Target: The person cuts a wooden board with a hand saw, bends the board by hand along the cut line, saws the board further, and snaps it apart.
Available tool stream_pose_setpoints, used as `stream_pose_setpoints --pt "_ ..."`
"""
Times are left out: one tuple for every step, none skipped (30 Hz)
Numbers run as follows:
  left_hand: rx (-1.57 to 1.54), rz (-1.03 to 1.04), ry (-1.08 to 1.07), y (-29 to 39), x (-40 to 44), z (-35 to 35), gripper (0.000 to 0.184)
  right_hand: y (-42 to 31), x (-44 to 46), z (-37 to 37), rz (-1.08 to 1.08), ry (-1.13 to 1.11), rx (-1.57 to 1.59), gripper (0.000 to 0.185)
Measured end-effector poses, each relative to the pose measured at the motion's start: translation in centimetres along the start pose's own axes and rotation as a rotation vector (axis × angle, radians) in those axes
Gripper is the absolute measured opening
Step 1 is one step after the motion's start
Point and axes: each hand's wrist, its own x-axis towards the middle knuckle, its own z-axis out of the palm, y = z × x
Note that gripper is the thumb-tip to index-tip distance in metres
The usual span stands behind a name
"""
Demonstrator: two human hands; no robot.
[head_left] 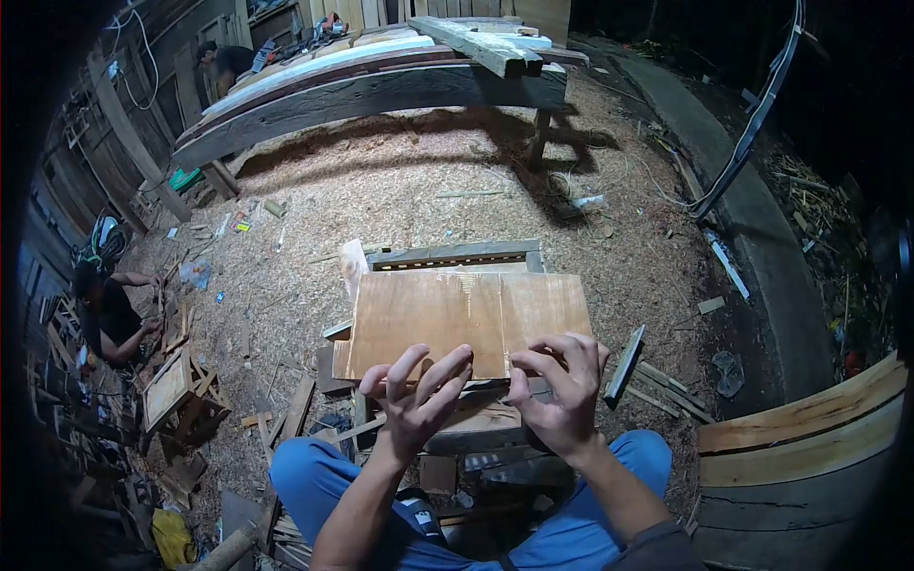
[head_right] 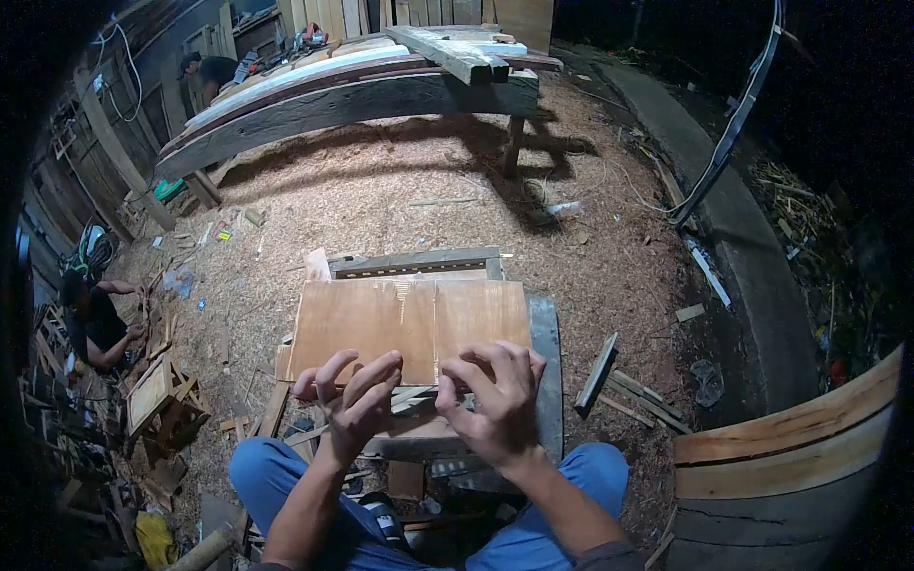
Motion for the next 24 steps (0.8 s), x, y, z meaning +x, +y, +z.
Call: stream_pose_setpoints --pt "-0.002 0.000 0.001 0.1 0.1 0.1 0.010 0.3 -0.1 0.2 0.022 0.017 0.017 0.019" --pt "0.000 0.001 0.005 0.2 0.1 0.1 0.010 0.5 -0.2 0.3 0.044 0.034 0.036 0.017" --pt "0.002 0.001 0.009 0.2 0.1 0.1 0.009 0.6 -0.2 0.2 0.044 0.034 0.036 0.017" --pt "0.002 0.001 0.010 0.2 0.2 0.1 0.009 0.6 0.0 0.2 0.049 0.031 0.055 0.017" --pt "0.013 0.000 0.008 0.2 0.3 0.1 0.009 0.7 0.1 0.1 0.054 0.028 0.075 0.017" --pt "0.024 -0.002 0.005 0.2 0.3 0.1 0.009 0.5 0.1 0.0 0.053 0.029 0.075 0.017" --pt "0.025 -0.002 0.006 0.1 0.2 0.1 0.009 0.2 0.3 -0.2 0.061 0.015 0.083 0.016" --pt "0.013 0.001 0.010 0.1 0.1 0.2 0.009 0.0 0.4 -0.3 0.067 0.001 0.092 0.015" --pt "0.001 0.004 0.015 0.0 0.0 0.2 0.009 -0.1 0.4 -0.3 0.064 0.002 0.093 0.015" --pt "0.003 0.003 0.017 0.1 -0.2 0.2 0.009 -0.1 0.3 -0.3 0.069 -0.010 0.085 0.015" --pt "-0.021 0.002 0.023 0.2 -0.3 0.1 0.009 -0.2 0.2 -0.4 0.075 -0.021 0.077 0.015" --pt "-0.045 0.000 0.028 0.3 -0.4 0.1 0.009 -0.2 0.2 -0.4 0.074 -0.021 0.076 0.015" --pt "-0.045 -0.001 0.029 0.3 -0.4 0.2 0.009 -0.3 0.3 -0.3 0.085 -0.012 0.076 0.015" --pt "-0.052 0.001 0.021 0.3 -0.4 0.2 0.009 -0.4 0.3 -0.3 0.097 -0.003 0.075 0.015" --pt "-0.059 0.003 0.013 0.4 -0.4 0.2 0.009 -0.6 0.3 -0.1 0.097 -0.003 0.073 0.015" --pt "-0.061 0.003 0.015 0.6 -0.2 0.1 0.009 -0.7 0.2 0.1 0.127 -0.007 0.070 0.015" --pt "-0.064 0.016 -0.007 0.8 0.0 -0.1 0.009 -0.8 0.2 0.2 0.158 -0.010 0.068 0.015" --pt "-0.067 0.030 -0.028 0.9 0.1 -0.2 0.009 -0.9 0.3 0.3 0.156 -0.007 0.067 0.015" --pt "-0.062 0.029 -0.023 0.9 -0.1 0.1 0.010 -1.0 0.4 0.3 0.185 0.009 0.079 0.016" --pt "-0.061 0.032 -0.020 1.0 0.0 0.4 0.010 -1.1 0.5 0.3 0.214 0.024 0.091 0.016" --pt "-0.059 0.030 0.005 1.0 0.0 0.6 0.010 -0.9 0.4 0.5 0.212 0.027 0.092 0.016" --pt "-0.057 0.025 0.029 1.0 0.1 0.6 0.010 -0.5 0.2 0.8 0.234 0.023 0.105 0.016" --pt "-0.054 0.023 0.031 1.0 0.1 0.5 0.010 -0.2 0.0 1.0 0.255 0.017 0.119 0.016" --pt "-0.066 0.027 0.024 1.0 0.0 0.4 0.010 0.1 0.1 0.9 0.252 0.015 0.119 0.016"
